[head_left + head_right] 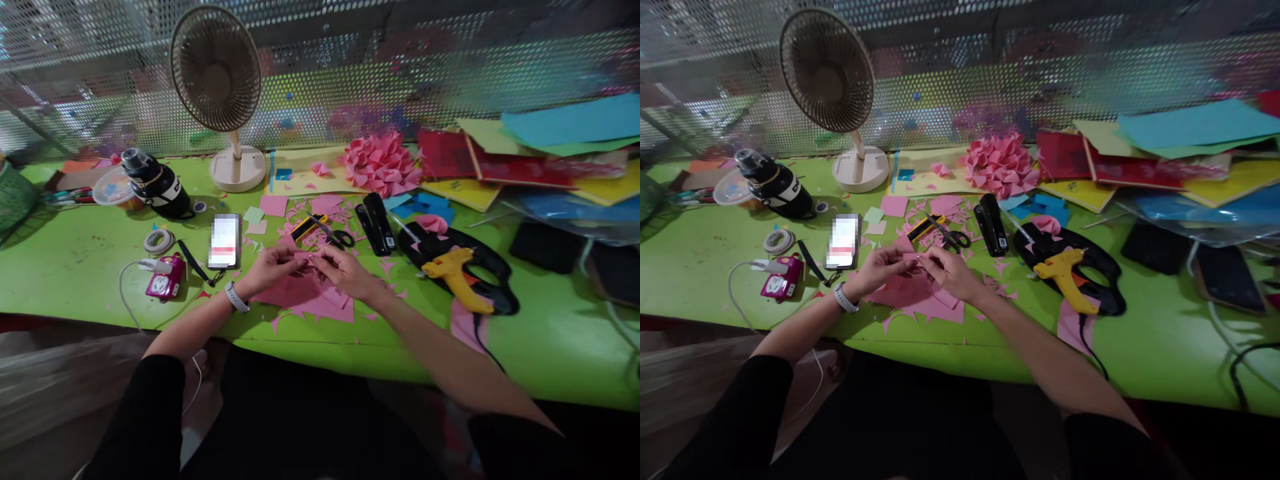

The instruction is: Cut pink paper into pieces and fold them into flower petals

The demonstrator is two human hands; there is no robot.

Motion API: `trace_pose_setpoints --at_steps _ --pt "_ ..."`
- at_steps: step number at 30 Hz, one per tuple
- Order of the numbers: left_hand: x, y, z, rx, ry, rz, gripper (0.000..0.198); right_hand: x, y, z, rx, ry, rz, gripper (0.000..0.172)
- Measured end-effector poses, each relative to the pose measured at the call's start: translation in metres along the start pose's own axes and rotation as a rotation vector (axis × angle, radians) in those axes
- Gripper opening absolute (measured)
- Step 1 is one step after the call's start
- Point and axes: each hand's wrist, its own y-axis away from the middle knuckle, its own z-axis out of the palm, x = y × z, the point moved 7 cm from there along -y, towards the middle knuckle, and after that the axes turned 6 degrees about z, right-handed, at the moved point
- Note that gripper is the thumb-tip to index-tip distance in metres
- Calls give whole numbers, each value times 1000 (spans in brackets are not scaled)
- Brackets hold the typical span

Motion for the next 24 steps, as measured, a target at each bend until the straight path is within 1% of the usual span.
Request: trace_pose_setpoints --at_steps 7,12,17,21,24 --pt "-4 -1 -3 13 -14 -17 46 -3 0 4 -50 46 -30 33" --pt "-6 -2 -4 30 -13 -9 48 -2 0 5 -61 53 2 34" --pt "-5 -2 -2 6 -6 4 49 -3 1 3 -32 102 59 37" --pt "-5 -1 0 -18 -1 -13 52 -7 2 2 8 160 25 39" --pt "-1 0 -1 -16 -101 10 56 -7 4 2 39 183 4 40"
